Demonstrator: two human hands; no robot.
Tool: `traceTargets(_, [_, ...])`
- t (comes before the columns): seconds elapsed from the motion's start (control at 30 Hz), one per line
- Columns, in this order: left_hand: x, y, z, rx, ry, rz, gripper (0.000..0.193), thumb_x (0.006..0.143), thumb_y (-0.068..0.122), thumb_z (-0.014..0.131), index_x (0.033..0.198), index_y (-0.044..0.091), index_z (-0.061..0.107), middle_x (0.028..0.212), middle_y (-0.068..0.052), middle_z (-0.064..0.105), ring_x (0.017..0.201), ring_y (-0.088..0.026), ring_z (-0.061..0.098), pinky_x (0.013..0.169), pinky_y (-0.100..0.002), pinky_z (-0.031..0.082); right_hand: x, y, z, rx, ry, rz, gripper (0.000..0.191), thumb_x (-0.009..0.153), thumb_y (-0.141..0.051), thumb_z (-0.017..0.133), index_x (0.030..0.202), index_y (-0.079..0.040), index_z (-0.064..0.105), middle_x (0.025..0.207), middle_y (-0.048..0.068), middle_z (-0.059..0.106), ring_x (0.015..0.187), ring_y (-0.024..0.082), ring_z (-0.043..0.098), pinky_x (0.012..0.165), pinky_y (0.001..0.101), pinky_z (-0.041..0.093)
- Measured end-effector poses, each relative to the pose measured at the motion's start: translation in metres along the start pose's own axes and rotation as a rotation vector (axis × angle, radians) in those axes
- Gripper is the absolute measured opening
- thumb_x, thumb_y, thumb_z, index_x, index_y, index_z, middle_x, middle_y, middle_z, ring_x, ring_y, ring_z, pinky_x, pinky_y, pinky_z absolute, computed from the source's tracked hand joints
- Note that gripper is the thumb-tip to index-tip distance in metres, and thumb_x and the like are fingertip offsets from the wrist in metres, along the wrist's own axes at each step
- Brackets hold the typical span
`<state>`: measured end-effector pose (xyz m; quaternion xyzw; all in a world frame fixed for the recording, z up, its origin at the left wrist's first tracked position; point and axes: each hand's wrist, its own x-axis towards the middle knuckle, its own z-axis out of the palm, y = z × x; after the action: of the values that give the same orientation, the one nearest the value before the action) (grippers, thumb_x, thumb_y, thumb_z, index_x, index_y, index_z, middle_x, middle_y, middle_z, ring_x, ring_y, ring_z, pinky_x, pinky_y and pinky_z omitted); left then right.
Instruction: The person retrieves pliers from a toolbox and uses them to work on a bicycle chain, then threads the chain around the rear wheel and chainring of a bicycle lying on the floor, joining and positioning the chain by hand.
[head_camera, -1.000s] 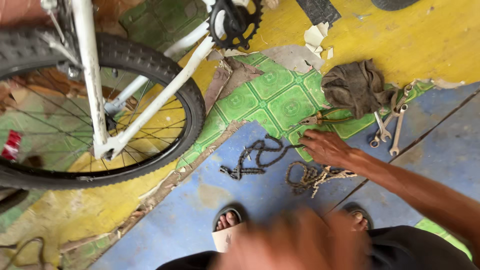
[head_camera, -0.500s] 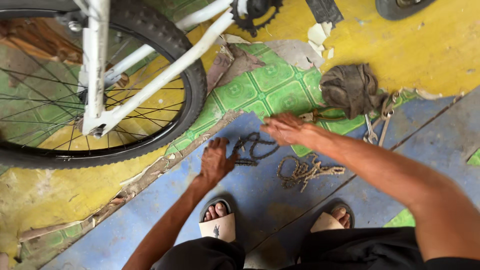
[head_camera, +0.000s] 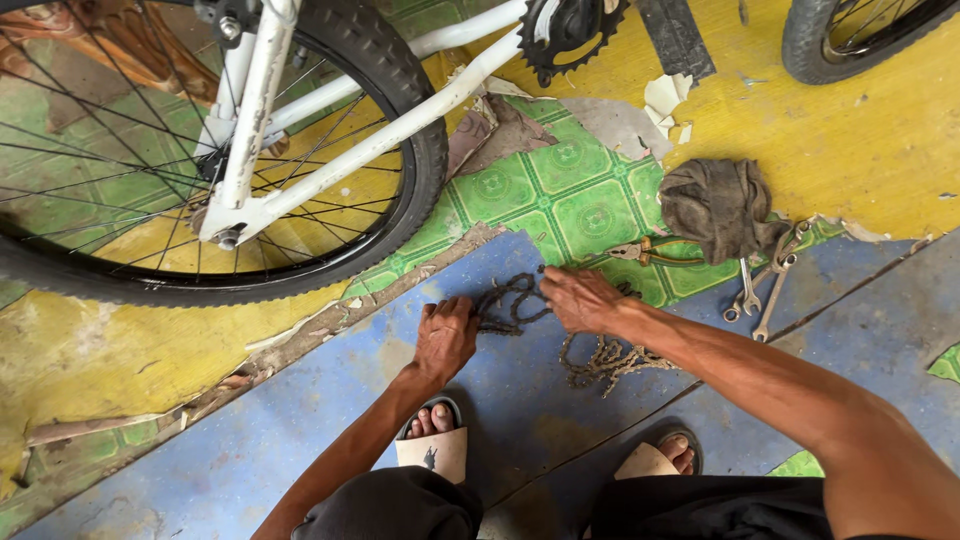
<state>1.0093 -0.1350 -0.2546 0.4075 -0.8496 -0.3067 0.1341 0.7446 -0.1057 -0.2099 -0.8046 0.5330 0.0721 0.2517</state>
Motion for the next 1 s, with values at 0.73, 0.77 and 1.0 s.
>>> traceTargets(0.73, [-0.012, -0.027, -0.032, -0.276, 0.199, -0.16, 0.013, 0.093, 0.008, 0.068, 0.105, 0.002, 0.07, 0.099, -0.017, 0.072, 0.09, -0.039, 0.069, 0.081, -0.046, 0.054, 0.019, 0.018, -0.025, 0.03, 0.036, 0.075, 0.016, 0.099, -0.019, 0.063, 0.088, -0.007, 0.067, 0.072, 0.009, 0.062, 0.069, 0.024, 0.055, 0.081, 0.0424, 0.039])
traceTargets(0.77, [-0.013, -0.026, -0.034, -0.289, 0.21, -0.152, 0.012, 0.093, 0.007, 0.068, 0.104, 0.002, 0.069, 0.098, -0.017, 0.072, 0.09, -0.039, 0.069, 0.081, -0.046, 0.053, 0.018, 0.02, -0.028, 0.008, 0.037, 0.065, 0.015, 0.099, -0.018, 0.063, 0.09, -0.007, 0.067, 0.073, 0.009, 0.063, 0.07, 0.024, 0.057, 0.082, 0.0422, 0.039])
traceTargets(1.0, [-0.017, -0.012, -0.082, -0.296, 0.337, -0.17, 0.012, 0.097, 0.008, 0.065, 0.107, 0.001, 0.064, 0.099, -0.02, 0.07, 0.09, -0.041, 0.067, 0.078, -0.046, 0.053, 0.009, 0.007, -0.087, 0.058, 0.283, -0.079, 0.015, 0.092, -0.022, 0.069, 0.097, -0.008, 0.072, 0.086, 0.008, 0.068, 0.084, 0.027, 0.063, 0.085, 0.0431, 0.04])
